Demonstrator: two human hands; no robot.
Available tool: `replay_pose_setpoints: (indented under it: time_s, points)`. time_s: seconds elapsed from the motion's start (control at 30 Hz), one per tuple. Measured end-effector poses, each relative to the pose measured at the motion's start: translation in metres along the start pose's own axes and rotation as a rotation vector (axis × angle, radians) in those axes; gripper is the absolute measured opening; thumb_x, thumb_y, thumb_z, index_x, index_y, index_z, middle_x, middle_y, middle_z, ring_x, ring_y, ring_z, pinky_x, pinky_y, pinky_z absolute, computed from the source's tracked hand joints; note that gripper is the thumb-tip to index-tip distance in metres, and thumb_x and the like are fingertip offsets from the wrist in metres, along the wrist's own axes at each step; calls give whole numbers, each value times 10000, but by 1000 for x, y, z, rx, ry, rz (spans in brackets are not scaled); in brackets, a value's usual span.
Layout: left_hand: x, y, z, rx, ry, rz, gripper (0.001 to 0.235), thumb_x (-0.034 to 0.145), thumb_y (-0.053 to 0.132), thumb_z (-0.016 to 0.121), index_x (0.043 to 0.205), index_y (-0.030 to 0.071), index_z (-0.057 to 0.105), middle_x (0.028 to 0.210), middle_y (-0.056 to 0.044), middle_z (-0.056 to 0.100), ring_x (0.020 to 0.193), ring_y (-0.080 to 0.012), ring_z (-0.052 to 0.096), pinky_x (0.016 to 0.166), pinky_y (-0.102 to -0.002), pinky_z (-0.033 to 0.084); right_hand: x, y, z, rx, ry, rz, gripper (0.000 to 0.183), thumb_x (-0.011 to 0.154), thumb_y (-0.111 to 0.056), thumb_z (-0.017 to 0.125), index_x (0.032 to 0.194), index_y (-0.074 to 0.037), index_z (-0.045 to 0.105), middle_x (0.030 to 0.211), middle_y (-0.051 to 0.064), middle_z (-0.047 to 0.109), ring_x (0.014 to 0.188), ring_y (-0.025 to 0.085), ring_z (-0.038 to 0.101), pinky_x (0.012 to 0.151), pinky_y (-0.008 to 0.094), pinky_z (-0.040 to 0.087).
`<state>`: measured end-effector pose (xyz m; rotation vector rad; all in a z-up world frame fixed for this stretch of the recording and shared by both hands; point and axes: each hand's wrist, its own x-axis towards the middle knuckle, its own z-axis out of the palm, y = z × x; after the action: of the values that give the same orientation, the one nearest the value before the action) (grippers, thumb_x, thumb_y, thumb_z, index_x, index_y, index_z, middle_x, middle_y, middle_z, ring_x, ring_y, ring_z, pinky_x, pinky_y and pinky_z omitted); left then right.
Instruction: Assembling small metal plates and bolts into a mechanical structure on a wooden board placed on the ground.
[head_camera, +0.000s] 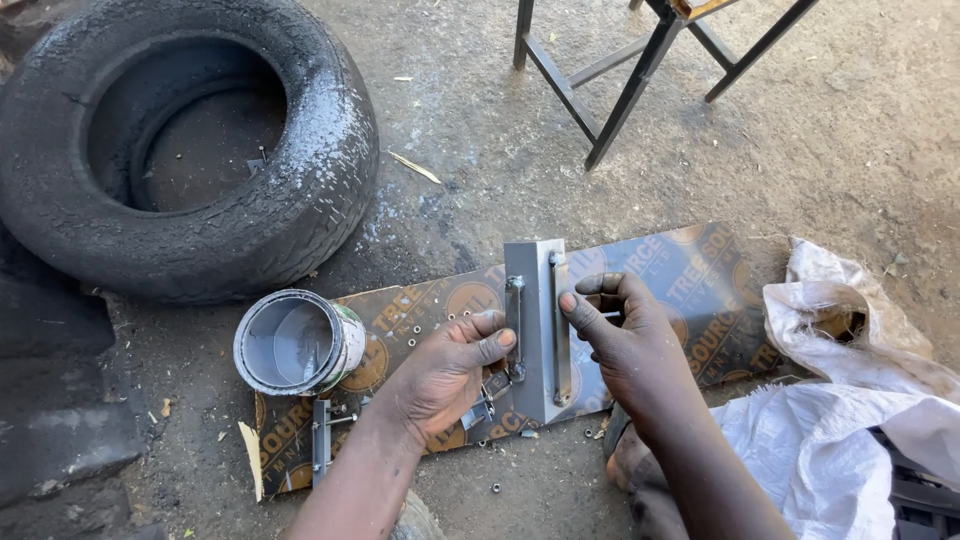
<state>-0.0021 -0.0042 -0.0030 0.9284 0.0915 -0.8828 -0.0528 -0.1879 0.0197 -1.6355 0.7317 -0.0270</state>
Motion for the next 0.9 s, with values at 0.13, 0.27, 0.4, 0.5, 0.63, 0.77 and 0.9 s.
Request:
replay_pose_setpoints:
  time_s: [0.13, 0.27, 0.4, 0.5, 0.63, 0.77, 0.9]
  points:
    - [7, -6, -1, 51, 70, 25, 175, 922, 90, 751, 1074, 10, 785, 854, -35, 760, 820, -76, 616, 776, -191, 425, -11, -15, 8, -234, 56, -39, 355, 955, -317, 742, 1209, -81, 662, 968, 114, 667, 830, 206, 683, 694, 353, 546]
    - [19, -22, -14, 56, 51, 33, 298, 866, 153, 748, 1126, 14, 783, 1065, -54, 790, 935, -119, 669, 909, -286, 492, -19, -17, 22, -481, 8, -92, 444, 881, -394, 692, 1278, -200, 644, 1217, 32, 658, 914, 194, 722, 902, 368, 521]
    - [18, -24, -10, 83, 136, 5, 206, 848, 141, 767, 1017, 27, 797, 962, -62, 793, 881, -139, 664, 862, -293, 495, -18, -15, 24, -523, -109, 8, 689, 785, -489, 738, 1410, -239, 594, 1297, 29, 613, 1061, 190, 698, 970, 355, 510]
    - [19, -29, -16, 100, 123, -2, 83, 874, 132, 749, 856, 51, 757, 878, -53, 777, 825, -141, 663, 821, -293, 497, -15, -12, 24, -439, -204, -12, 683, 753, -432, 773, 1379, -208, 619, 1305, 25, 678, 1150, 152, 692, 1002, 326, 525]
    - [18, -27, -18, 107, 120, -59, 127, 875, 171, 759, 786, 95, 711, 712, 7, 661, 710, -117, 564, 767, -292, 446, -10, 7, 22, -467, -241, 14, 800, 706, -338, 847, 1443, -220, 558, 1329, 32, 644, 1091, 194, 721, 955, 338, 558]
    - [14, -17, -7, 215, 192, -114, 187, 954, 112, 688, 769, 92, 668, 737, 6, 587, 771, -120, 502, 806, -297, 429, -17, -11, 27, -527, -220, 86, 763, 705, -393, 825, 1416, -250, 589, 1297, -9, 679, 1048, 175, 706, 913, 333, 533]
    - [13, -2, 0, 813, 242, -104, 191, 965, 189, 641, 799, 105, 686, 795, 3, 614, 819, -138, 540, 787, -321, 419, -16, -9, 28, -395, -241, 191, 698, 734, -229, 776, 1408, -190, 596, 1248, 1, 731, 950, 166, 732, 784, 341, 600]
